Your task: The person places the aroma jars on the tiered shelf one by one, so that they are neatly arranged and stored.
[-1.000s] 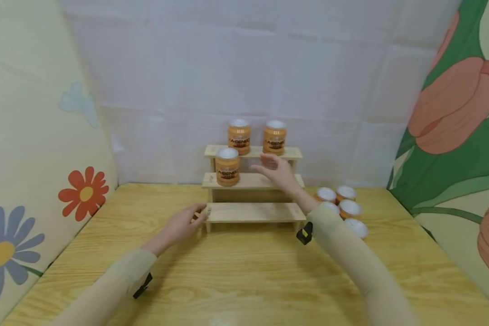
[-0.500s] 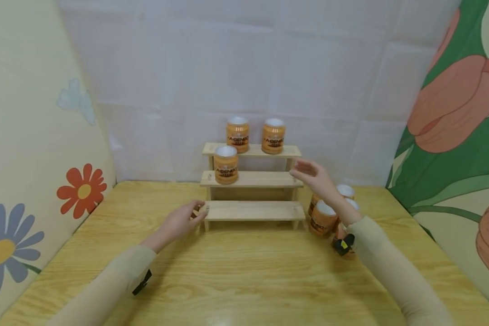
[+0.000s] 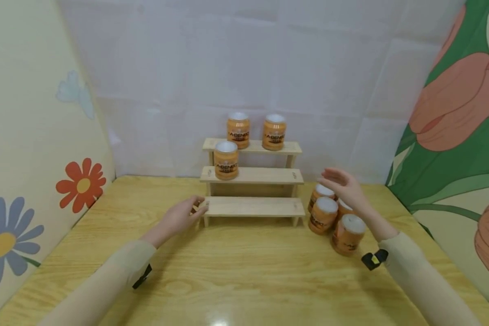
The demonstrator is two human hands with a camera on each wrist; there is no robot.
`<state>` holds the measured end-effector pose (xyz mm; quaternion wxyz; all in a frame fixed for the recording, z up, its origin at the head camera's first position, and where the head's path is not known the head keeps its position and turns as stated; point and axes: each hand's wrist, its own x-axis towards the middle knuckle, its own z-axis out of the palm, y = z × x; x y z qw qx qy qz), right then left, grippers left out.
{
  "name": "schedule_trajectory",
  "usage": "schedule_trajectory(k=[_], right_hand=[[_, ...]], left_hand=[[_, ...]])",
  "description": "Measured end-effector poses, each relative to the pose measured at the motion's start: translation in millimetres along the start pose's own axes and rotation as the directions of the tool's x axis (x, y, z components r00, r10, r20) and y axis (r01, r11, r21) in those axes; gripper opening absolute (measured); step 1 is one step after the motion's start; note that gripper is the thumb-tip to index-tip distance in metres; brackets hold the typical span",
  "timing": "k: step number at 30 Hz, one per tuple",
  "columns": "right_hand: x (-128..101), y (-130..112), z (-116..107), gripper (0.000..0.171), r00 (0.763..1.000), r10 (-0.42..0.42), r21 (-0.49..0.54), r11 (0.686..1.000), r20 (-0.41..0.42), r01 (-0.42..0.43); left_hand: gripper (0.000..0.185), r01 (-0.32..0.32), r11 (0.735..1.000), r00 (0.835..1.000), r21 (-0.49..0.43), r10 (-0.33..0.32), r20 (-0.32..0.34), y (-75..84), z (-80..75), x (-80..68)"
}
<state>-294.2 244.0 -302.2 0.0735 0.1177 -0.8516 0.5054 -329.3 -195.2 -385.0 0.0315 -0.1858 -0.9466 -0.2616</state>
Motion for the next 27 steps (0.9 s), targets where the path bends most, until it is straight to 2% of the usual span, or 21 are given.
schedule_trajectory(k=[8,15,27], right_hand=[[-25.9,14.5,-16.7,0.055,1.0,-0.004,-0.077,0.997,-0.014,0.003],[-45.1,28.3,-27.8,0.056,0.999,0.01,-0.108,0.994,0.043,-0.005],[-74.2,43.6,-41.6,0.046,0.995,0.019,-0.142,0.99,0.101,-0.004]], left_hand=[[0.052,-0.002,1.0,1.0,-0.016,0.002,0.007,0.3,-0.2,-0.7],[0.054,-0.009,0.997,1.0,-0.077,0.009,0.004,-5.1,1.6,-1.6],[0.054,-0.019,0.992,1.0,-0.128,0.02,0.014,-8.5,3.1,-1.8]])
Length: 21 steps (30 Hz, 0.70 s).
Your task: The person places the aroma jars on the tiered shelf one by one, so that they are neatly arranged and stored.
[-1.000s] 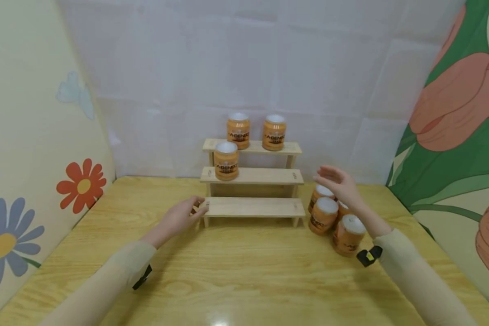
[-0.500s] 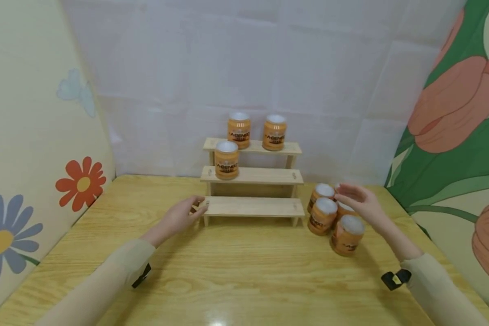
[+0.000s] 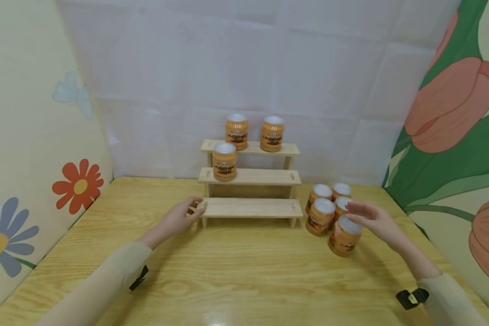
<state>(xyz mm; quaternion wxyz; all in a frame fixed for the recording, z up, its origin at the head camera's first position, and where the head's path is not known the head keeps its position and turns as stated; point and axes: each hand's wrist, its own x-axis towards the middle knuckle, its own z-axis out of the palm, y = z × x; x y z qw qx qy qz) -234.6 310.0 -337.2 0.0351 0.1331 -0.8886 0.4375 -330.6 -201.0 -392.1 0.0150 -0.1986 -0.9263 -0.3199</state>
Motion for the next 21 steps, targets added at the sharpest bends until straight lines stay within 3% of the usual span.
schedule_trajectory(k=[10,21], right_hand=[[-13.6,14.1,-0.7,0.05,0.998,0.044,-0.027,0.999,0.049,-0.042],[-8.7,16.5,8.1,0.053,0.993,0.118,-0.019,0.993,-0.013,-0.119]], left_hand=[[0.054,0.012,1.0,1.0,-0.014,-0.012,-0.004,0.2,-1.1,-0.5],[0.057,-0.005,1.0,1.0,-0.001,0.005,0.006,0.3,-1.0,-0.1]])
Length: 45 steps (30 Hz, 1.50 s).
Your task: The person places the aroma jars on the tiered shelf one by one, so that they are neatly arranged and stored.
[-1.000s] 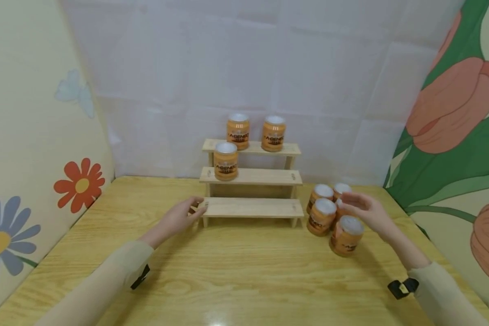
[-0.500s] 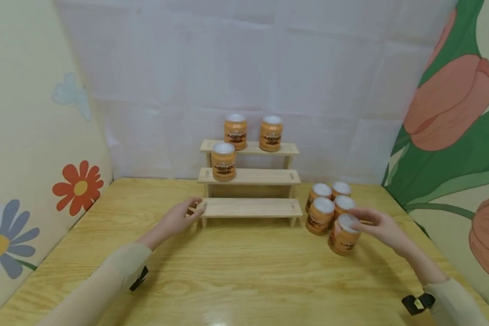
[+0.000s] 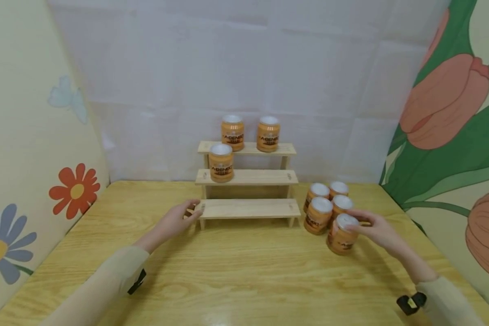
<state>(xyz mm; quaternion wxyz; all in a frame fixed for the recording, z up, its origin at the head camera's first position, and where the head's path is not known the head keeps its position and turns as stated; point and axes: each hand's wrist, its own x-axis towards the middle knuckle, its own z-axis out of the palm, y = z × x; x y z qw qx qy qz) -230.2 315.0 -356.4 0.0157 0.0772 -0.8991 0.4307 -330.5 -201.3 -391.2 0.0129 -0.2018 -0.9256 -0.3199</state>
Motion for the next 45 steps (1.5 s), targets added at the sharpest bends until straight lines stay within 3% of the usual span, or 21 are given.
schedule_trajectory(k=[9,15,18,28,45], right_hand=[[2.3,-1.3,7.2,0.051,0.999,0.04,-0.055,0.998,-0.032,-0.041],[-2.4,6.0,-1.7,0.055,0.993,-0.004,-0.013,1.0,0.114,0.005],[-3.6,7.5,-3.6,0.059,0.989,0.009,0.007,1.0,0.148,-0.01],[1.3,2.7,13.0,0.061,0.993,0.101,-0.029,0.995,0.052,-0.1],[-2.0,2.0,24.3,0.064,0.994,0.106,-0.009,0.994,-0.031,-0.106]], left_hand=[[0.055,-0.007,1.0,1.0,-0.006,0.007,0.001,1.8,-1.2,-0.2],[0.055,-0.003,1.0,1.0,-0.004,0.003,0.012,2.9,-1.2,-0.7],[0.055,-0.003,1.0,1.0,-0.003,0.003,0.016,3.4,-1.1,-0.7],[0.056,0.004,1.0,1.0,0.007,-0.004,0.018,1.7,-1.6,-2.3],[0.056,0.006,1.0,1.0,0.008,-0.007,0.023,2.7,-2.6,-2.3]])
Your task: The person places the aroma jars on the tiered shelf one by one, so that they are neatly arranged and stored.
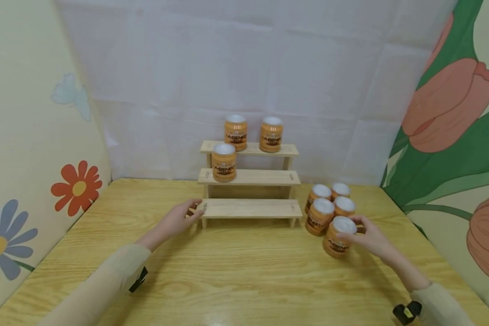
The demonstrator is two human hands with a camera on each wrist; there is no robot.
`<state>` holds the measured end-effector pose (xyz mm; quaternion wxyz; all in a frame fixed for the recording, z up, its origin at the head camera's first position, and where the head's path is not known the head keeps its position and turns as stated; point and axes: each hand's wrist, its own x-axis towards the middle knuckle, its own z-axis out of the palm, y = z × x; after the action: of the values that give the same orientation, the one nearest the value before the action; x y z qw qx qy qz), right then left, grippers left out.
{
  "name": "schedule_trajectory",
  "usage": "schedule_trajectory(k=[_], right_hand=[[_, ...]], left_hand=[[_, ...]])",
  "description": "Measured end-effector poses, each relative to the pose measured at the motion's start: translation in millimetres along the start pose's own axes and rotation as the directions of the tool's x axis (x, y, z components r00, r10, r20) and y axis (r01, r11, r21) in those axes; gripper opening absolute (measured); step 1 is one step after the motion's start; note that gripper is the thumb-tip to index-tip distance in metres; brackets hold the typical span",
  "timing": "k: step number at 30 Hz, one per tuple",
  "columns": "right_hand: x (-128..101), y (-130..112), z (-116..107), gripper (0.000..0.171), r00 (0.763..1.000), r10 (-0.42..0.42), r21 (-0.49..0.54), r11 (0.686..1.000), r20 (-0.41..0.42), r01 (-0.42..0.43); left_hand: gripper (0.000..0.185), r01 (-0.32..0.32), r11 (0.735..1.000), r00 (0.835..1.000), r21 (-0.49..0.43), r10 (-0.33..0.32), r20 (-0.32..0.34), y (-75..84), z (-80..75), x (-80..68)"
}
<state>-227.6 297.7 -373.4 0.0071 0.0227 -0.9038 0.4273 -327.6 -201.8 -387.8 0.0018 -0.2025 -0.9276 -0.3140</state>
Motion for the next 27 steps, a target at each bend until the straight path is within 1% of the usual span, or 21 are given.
schedule_trajectory(k=[4,8,10,14,17,22,27], right_hand=[[-0.8,-3.4,0.1,0.062,0.999,-0.019,-0.002,1.0,-0.028,0.019],[-2.8,-9.5,-0.3,0.06,0.998,-0.04,-0.013,0.999,-0.038,0.039],[-3.9,-13.3,-1.7,0.062,0.998,-0.041,-0.02,0.999,-0.038,0.04],[-4.8,-22.1,-6.2,0.065,0.998,-0.052,-0.034,0.998,-0.045,0.05],[-4.1,-31.5,-10.8,0.066,0.996,-0.07,-0.031,0.997,-0.052,0.068],[-1.4,-53.7,-19.4,0.064,0.993,-0.105,-0.031,0.994,-0.049,0.104],[8.6,-73.7,-23.0,0.065,0.989,-0.138,-0.026,0.99,-0.058,0.137]], left_hand=[[0.057,0.002,1.0,1.0,0.0,-0.002,-0.001,0.4,-1.3,0.3],[0.056,-0.014,1.0,1.0,0.007,0.014,-0.01,0.3,-0.7,0.4],[0.056,-0.026,1.0,1.0,0.008,0.026,-0.011,0.1,0.2,0.0],[0.056,-0.029,1.0,0.999,0.003,0.029,-0.014,-1.1,2.1,-1.2],[0.056,-0.015,1.0,1.0,0.004,0.015,-0.016,-2.1,2.9,-1.0],[0.056,-0.011,1.0,1.0,0.004,0.012,-0.016,-2.0,3.0,-0.4],[0.055,-0.012,1.0,1.0,-0.001,0.012,-0.018,-1.8,2.0,-1.3]])
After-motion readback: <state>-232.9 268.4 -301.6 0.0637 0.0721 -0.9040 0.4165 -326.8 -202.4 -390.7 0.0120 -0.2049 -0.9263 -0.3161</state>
